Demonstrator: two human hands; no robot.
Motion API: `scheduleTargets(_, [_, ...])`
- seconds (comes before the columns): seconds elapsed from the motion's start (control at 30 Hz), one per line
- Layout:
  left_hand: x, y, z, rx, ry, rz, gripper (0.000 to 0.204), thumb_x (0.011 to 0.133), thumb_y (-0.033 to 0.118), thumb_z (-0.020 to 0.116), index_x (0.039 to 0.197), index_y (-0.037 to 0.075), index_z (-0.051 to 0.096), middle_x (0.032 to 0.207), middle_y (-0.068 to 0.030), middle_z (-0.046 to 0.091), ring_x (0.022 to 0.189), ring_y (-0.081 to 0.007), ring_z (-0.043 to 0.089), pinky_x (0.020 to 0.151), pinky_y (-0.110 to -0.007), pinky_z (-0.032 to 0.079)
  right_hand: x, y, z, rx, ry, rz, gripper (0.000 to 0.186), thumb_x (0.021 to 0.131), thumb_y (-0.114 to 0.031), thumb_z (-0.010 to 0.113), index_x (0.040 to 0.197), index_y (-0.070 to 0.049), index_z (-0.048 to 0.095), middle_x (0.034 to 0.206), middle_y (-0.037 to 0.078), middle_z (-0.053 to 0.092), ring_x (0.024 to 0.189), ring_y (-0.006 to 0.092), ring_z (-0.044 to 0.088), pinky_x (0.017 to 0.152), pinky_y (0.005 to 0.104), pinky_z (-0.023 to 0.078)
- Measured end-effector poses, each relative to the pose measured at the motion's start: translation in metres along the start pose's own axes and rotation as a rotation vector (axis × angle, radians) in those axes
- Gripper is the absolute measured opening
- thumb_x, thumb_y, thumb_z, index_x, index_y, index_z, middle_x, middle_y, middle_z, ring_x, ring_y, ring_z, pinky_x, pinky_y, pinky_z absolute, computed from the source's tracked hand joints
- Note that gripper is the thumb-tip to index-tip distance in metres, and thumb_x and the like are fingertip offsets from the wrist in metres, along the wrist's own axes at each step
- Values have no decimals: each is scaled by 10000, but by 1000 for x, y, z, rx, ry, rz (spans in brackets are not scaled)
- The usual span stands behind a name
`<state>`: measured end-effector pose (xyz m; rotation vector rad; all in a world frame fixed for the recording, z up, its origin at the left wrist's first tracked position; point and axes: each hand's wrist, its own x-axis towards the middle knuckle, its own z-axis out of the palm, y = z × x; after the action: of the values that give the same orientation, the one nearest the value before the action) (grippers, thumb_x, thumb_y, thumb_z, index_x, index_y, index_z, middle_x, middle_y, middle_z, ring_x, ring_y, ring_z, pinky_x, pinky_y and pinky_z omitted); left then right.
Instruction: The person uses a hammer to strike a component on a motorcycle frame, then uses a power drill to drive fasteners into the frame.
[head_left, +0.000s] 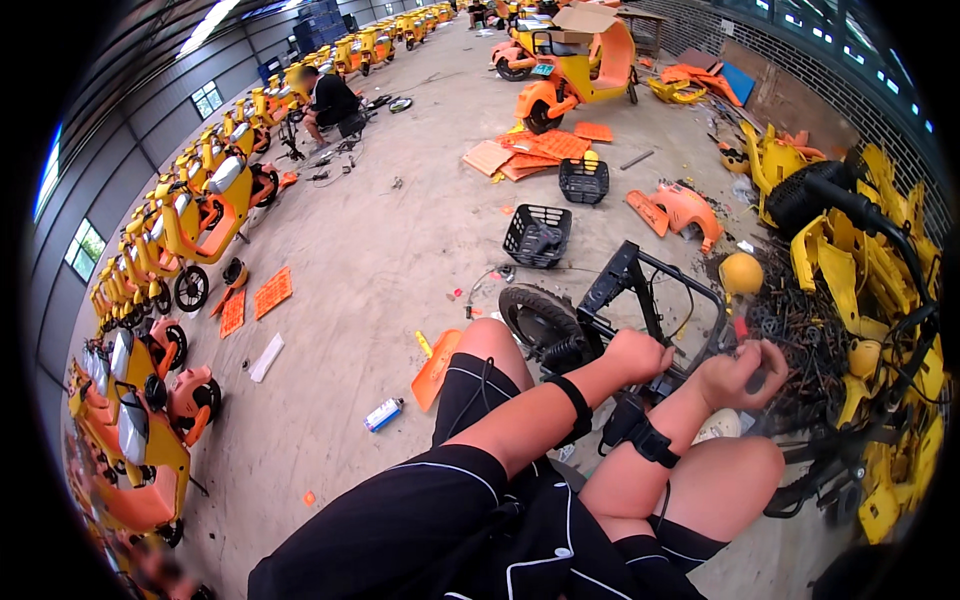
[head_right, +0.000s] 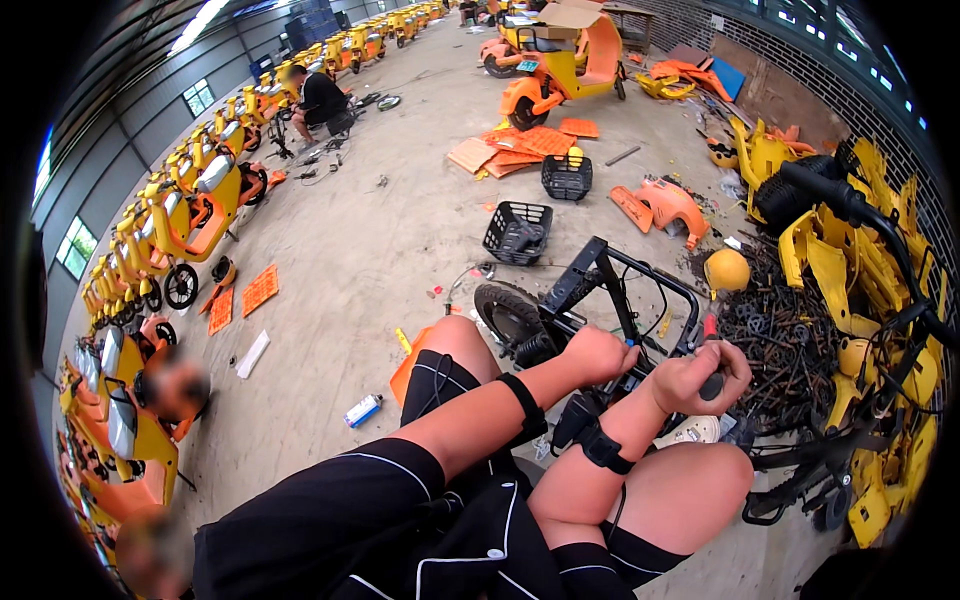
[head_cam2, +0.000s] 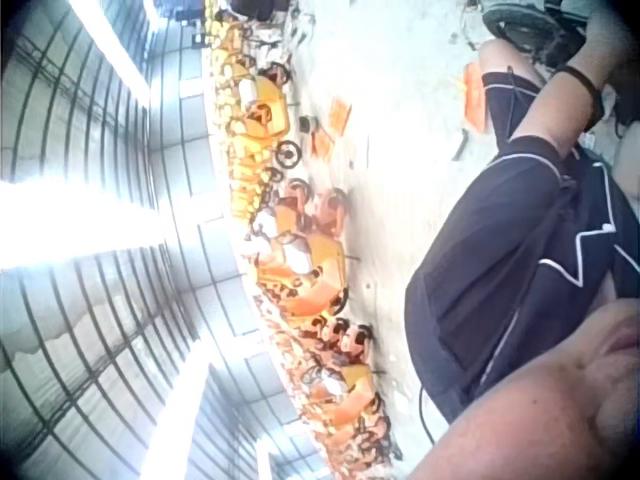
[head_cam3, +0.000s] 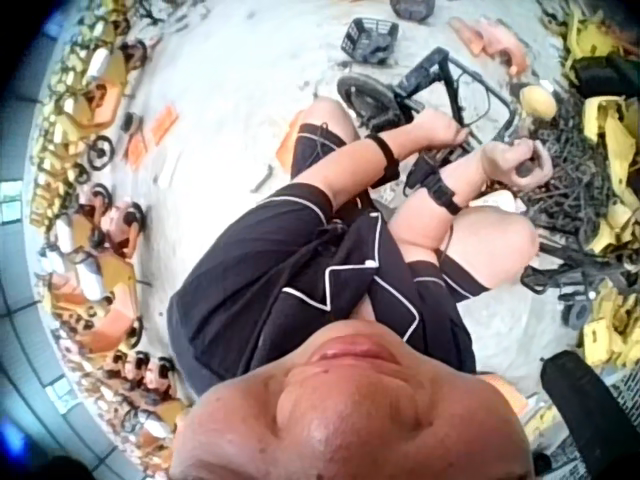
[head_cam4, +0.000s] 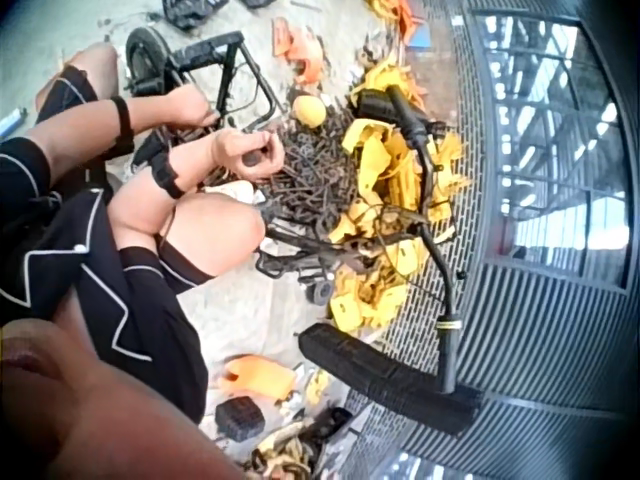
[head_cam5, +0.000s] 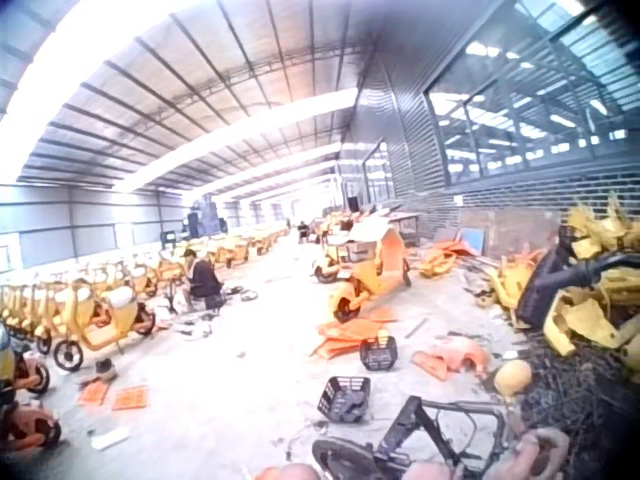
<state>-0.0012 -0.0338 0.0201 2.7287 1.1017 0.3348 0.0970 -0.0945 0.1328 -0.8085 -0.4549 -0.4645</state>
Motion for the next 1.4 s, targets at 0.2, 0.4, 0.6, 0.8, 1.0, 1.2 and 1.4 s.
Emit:
scheduleTargets(0.2, [-1, 3, 0, 31, 10, -8, 583, 1028, 411, 417, 661, 101, 746, 681, -131, 718, 647, -344, 701, 644, -484, 519, 1, 0, -5, 20, -23, 16, 79, 775, -29, 615, 837, 20, 609, 731, 68, 578, 578, 132, 487, 541, 262, 419])
scheduleTargets(0.4, [2, 3, -2, -36, -34, -42, 608, 1033, 441, 403, 661, 82, 722, 693, -149, 707, 677, -383, 689, 690, -506, 528, -1, 0, -3, 11, -29, 9, 77, 799, -33, 619, 856, 15, 604, 757, 73, 587, 615, 137, 504, 571, 260, 435])
scheduleTargets(0.6, [3, 4, -5, -1, -70, -25, 593, 1036, 409, 386, 688, 97, 751, 702, -134, 725, 680, -346, 707, 694, -492, 514, 1, 4, -11, 18, -133, 8, 99, 845, -19, 584, 922, 35, 617, 810, 88, 601, 631, 138, 507, 602, 267, 431])
scheduleTargets(0.8, [2, -1, 11, 4, 123, 25, 573, 1025, 396, 460, 584, 106, 683, 600, -128, 667, 582, -355, 662, 633, -503, 496, 2, 1, -15, 28, -230, 18, 142, 880, -39, 556, 965, 49, 627, 814, 95, 589, 668, 150, 520, 642, 274, 429])
scheduleTargets(1.0, [3, -1, 14, -1, 164, 51, 547, 1010, 374, 496, 572, 101, 677, 581, -129, 658, 542, -345, 649, 593, -492, 489, 2, -1, -19, 55, -256, 65, 141, 886, -43, 561, 986, 41, 615, 796, 90, 594, 669, 142, 522, 631, 274, 429])
scheduleTargets(1.2, [2, -6, 17, -10, 287, 78, 528, 984, 365, 537, 549, 100, 673, 555, -129, 646, 508, -337, 642, 539, -476, 496, -3, -1, -27, -9, -279, 79, 107, 889, -48, 576, 942, 33, 622, 820, 94, 615, 695, 142, 546, 647, 257, 448])
scheduleTargets(1.4, [2, -6, 16, -22, 276, 66, 518, 974, 360, 551, 546, 97, 674, 549, -133, 643, 493, -332, 643, 513, -466, 497, -6, 2, -31, 8, -328, 20, 113, 880, -35, 554, 941, 32, 622, 860, 97, 627, 707, 138, 550, 642, 244, 449])
